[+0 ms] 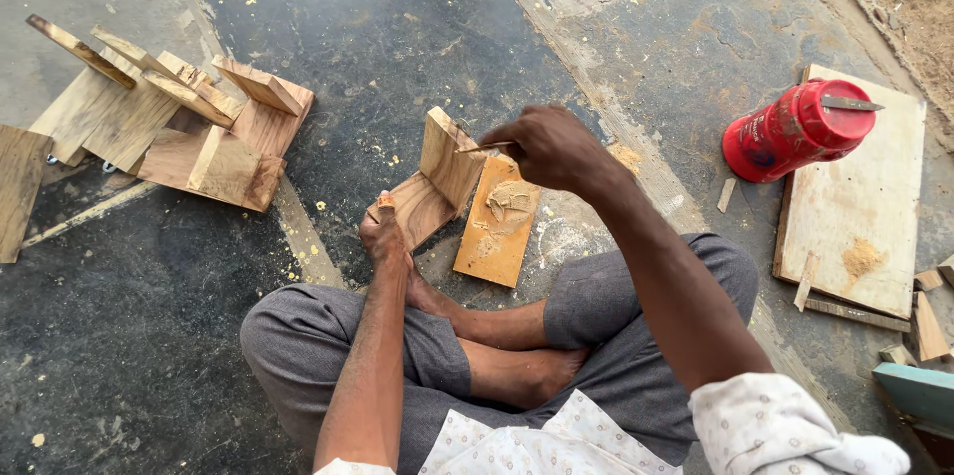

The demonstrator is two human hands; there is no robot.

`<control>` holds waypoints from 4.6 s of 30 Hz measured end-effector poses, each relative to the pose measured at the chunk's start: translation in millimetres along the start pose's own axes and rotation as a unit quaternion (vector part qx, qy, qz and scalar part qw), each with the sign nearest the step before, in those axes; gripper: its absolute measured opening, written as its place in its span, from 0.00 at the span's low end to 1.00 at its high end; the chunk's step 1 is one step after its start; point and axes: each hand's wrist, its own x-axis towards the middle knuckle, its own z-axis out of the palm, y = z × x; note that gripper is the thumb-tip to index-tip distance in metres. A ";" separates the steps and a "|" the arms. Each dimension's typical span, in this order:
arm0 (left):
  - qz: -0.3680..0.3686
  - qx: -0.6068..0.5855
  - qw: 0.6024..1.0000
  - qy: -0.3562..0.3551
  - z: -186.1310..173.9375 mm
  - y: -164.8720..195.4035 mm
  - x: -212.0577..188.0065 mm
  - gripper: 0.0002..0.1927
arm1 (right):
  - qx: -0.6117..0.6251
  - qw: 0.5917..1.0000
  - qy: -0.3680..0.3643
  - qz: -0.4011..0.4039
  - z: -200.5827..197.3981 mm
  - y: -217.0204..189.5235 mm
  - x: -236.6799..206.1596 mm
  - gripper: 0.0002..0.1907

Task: The person sits cross-legged on the floor and sands small wooden pieces using a sanding block, rubbing the block along the edges and surfaces of each piece. They set finished pieces aside with other completed wooden parts and pick up new pieces to sand.

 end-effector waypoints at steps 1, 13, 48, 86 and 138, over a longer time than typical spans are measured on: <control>-0.001 0.006 1.000 0.001 0.1 0.5 0.5 0.23 | -0.036 0.999 -0.026 0.001 -3.4 -5.9 9.9 0.14; -0.049 -0.039 0.998 0.028 1.0 -0.9 0.9 0.19 | -0.060 0.994 -0.085 -0.039 -19.8 20.8 -39.1 0.13; -0.007 -0.001 1.000 0.011 1.1 -0.3 1.4 0.23 | 0.466 0.742 0.447 0.180 158.3 -75.4 -27.4 0.16; -0.024 -0.004 1.000 -0.009 2.4 0.3 -4.3 0.21 | 0.005 0.871 0.490 -0.048 190.6 -3.7 -41.2 0.19; -0.027 -0.026 0.999 -0.013 3.6 2.9 -6.8 0.23 | 0.007 0.882 0.465 -0.073 213.1 11.9 -27.6 0.22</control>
